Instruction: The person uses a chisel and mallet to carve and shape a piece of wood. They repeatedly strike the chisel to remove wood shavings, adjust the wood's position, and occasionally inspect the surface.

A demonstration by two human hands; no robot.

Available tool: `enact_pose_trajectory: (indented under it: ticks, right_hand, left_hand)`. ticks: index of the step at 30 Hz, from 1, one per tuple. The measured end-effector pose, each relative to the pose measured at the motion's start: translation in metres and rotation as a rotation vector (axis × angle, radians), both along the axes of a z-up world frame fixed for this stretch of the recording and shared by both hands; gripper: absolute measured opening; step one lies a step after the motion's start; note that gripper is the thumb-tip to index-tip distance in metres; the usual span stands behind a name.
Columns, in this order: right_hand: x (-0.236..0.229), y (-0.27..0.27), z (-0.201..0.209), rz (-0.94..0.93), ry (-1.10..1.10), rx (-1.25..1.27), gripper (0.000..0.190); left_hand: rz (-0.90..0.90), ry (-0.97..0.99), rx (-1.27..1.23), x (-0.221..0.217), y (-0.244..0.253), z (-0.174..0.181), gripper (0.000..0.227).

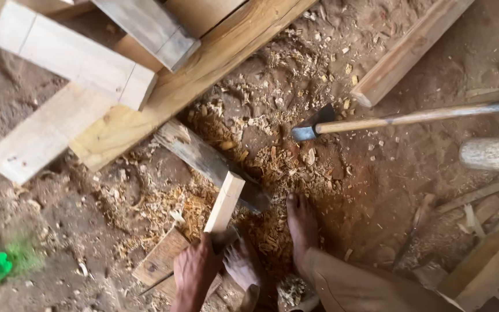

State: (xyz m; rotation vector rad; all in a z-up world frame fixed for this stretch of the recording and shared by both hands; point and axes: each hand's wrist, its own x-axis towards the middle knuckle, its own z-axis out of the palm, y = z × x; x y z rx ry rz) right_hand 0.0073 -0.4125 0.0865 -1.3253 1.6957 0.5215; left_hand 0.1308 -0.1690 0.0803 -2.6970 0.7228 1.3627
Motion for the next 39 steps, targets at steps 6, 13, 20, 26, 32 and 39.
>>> enact_pose_trajectory:
  ticks: [6,13,20,26,32,39]
  right_hand:
    - [0.019,-0.010,0.045,-0.128,0.004,0.111,0.085]
    - [0.012,-0.010,0.027,-0.201,-0.105,0.031,0.087]
    - [0.011,-0.023,0.037,-0.313,-0.138,0.040,0.085]
    - [0.000,-0.026,0.044,-0.365,-0.103,0.052,0.084]
    - [0.004,-0.025,0.043,-0.333,-0.176,0.059,0.083]
    - [-0.004,-0.016,0.038,-0.427,-0.205,0.039,0.082]
  left_hand:
    - [-0.017,0.009,-0.014,0.000,0.008,0.000,0.026]
    - [-0.045,-0.072,-0.170,-0.004,0.019,-0.002,0.035]
    - [-0.051,0.004,-0.023,0.001,0.024,-0.009,0.044]
    - [-0.108,-0.052,-0.076,0.001,0.032,-0.015,0.035]
    - [-0.083,-0.074,-0.011,0.008,0.015,-0.001,0.043]
    - [-0.096,-0.069,-0.064,0.013,0.011,0.001,0.042]
